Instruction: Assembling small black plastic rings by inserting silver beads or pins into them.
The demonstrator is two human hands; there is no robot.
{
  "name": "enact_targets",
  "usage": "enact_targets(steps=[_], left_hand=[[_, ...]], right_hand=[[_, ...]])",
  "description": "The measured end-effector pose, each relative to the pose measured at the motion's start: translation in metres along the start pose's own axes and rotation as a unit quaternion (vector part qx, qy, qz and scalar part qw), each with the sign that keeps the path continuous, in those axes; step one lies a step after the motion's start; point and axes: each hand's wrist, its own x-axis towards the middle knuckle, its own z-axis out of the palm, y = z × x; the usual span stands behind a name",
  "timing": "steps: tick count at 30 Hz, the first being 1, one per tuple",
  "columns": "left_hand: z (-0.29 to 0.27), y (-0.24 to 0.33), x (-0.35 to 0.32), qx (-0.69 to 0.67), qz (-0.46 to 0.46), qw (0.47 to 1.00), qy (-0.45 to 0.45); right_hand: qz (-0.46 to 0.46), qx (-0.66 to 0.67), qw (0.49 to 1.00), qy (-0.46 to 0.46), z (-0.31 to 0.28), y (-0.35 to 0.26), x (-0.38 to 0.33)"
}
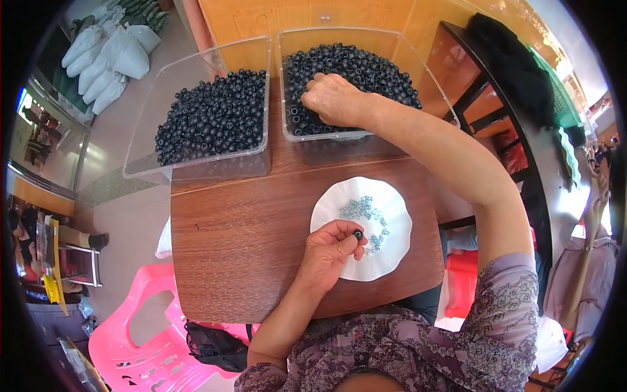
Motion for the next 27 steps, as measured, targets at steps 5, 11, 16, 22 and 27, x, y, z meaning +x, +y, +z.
enact_targets(steps=[5,11,16,22,27], left_hand=[[-0.001,0.001,0.001,0.009,0.004,1.000,0.000],[0.000,0.001,0.001,0.009,0.001,1.000,0.001],[0.000,0.001,0.000,0.009,0.004,1.000,0.004],[-0.001,0.000,0.002,0.003,0.005,1.000,0.000],[0.002,0.002,0.000,0.012,0.003,1.000,-0.003]], right_hand=[[0.012,0.006,0.999,-0.045,-0.003,-0.001,0.000],[-0.005,0.014,1.000,-0.020,0.001,0.002,0.002],[-0.001,0.044,0.998,-0.047,-0.009,-0.001,0.004],[0.054,0.137,0.989,0.030,-0.003,0.015,-0.005],[0.104,0.337,0.932,0.087,-0.033,0.022,-0.038]])
